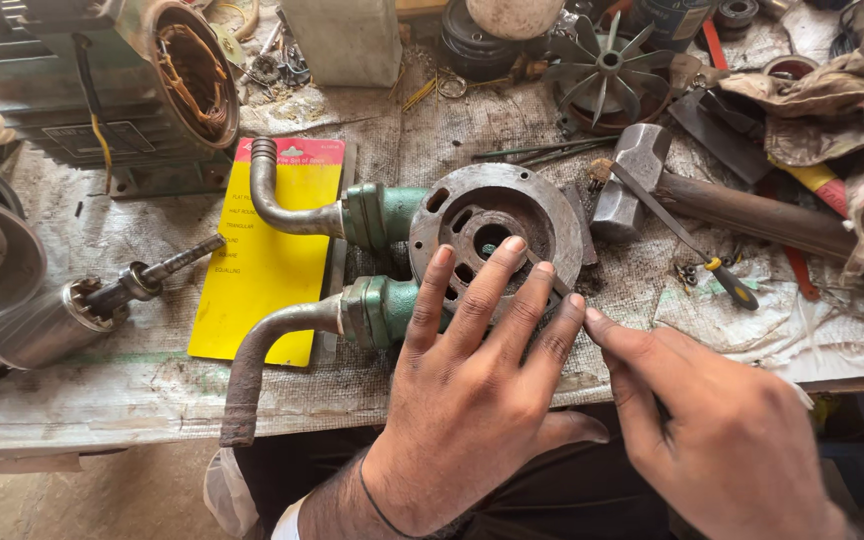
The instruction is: The person holds a green pump housing with a round metal flange on a cluttered workbench and files its edge with a hand file, steadying the casting with the other hand. They reposition the housing and continue filing around the flange edge throughout the clip.
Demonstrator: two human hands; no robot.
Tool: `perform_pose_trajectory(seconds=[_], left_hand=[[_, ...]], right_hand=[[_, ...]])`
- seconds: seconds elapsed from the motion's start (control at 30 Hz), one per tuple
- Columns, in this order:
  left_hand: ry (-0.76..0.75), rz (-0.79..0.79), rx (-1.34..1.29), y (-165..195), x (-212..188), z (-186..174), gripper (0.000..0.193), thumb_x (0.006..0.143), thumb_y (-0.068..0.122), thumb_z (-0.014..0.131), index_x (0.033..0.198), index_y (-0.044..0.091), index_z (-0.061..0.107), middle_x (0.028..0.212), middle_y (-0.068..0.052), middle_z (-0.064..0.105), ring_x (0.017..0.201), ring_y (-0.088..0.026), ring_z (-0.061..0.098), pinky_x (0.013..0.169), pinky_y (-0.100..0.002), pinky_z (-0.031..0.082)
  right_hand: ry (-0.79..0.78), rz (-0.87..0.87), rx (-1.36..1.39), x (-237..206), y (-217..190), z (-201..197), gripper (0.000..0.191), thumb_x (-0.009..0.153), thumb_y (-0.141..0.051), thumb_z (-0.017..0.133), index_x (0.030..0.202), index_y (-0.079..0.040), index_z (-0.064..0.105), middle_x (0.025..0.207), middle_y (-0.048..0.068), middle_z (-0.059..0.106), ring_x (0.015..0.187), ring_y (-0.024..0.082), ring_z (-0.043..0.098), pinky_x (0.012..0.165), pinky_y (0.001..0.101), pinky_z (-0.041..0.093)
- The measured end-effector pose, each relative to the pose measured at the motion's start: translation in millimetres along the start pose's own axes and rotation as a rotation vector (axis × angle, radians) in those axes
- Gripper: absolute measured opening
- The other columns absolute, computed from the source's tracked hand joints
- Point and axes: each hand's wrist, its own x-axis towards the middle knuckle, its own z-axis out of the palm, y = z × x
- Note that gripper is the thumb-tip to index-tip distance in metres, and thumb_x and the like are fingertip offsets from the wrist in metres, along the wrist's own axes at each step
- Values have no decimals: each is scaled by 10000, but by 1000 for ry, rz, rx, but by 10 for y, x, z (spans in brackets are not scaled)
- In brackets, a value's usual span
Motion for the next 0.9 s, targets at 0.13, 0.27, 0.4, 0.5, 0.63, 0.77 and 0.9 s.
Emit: perform_pose_trajectory(seconds=[0.13, 0.27, 0.4, 0.5, 0.63, 0.77, 0.9], left_hand=[[11, -21, 12, 14, -2, 33, 903, 648, 640, 794, 1363, 100, 680, 1460, -126, 586, 1522, -328, 377, 1289, -608, 99], [-6, -30, 21, 56, -24, 58, 982, 625, 632, 818, 1431, 98, 643, 1500, -151, 558, 1545, -339, 343, 1292, -597, 90], [-29, -48, -30, 118, -40, 75, 1036, 586, 655, 824, 1432, 96, 617, 1494, -163, 547, 1555, -344, 314, 1268, -630, 45], [-33, -86, 68, 145, -26, 96, 1080, 540, 674, 804, 1447, 115, 624, 1521, -148, 541, 1562, -349, 299, 1273, -613, 15], [-41, -60, 65, 154, -13, 95, 1115, 566, 756, 757, 1460, 102, 628, 1539, -159, 532, 1581, -344, 284, 1218, -654, -74], [-18, -59, 93, 116, 3, 69, 1130, 584, 839, 710, 1459, 126, 643, 1546, -148, 542, 1598, -336, 277, 1194, -684, -139], [-32, -60, 17, 105, -12, 28, 1177, 561, 872, 701, 1435, 86, 656, 1519, -165, 558, 1591, -335, 285, 1148, -717, -156]], right_hand=[[48, 57, -77, -28, -83, 99, 389, 885, -89, 722, 1261, -177, 765, 797, 76, 671, 646, 264, 676, 613, 376, 539], [122, -7, 4, 14, -141, 44, 384, 834, -43, 711, 1208, -126, 733, 814, 98, 670, 673, 283, 683, 626, 390, 545], [63, -7, 33, 64, -173, -25, 382, 792, -8, 697, 1168, -73, 716, 823, 107, 702, 667, 273, 714, 617, 387, 562], [131, -43, 95, 116, -178, -24, 330, 839, 22, 681, 1159, -54, 712, 891, 140, 718, 748, 303, 725, 655, 386, 564], [105, -42, 93, 118, -175, -41, 348, 815, 15, 681, 1157, -43, 711, 919, 153, 739, 766, 310, 736, 669, 396, 571], [119, -14, 126, 98, -153, -15, 311, 847, 25, 675, 1146, -49, 715, 906, 152, 737, 762, 309, 732, 660, 399, 564], [89, -72, 71, 68, -135, 27, 344, 814, 21, 678, 1152, -29, 711, 874, 155, 723, 759, 322, 726, 672, 422, 562]])
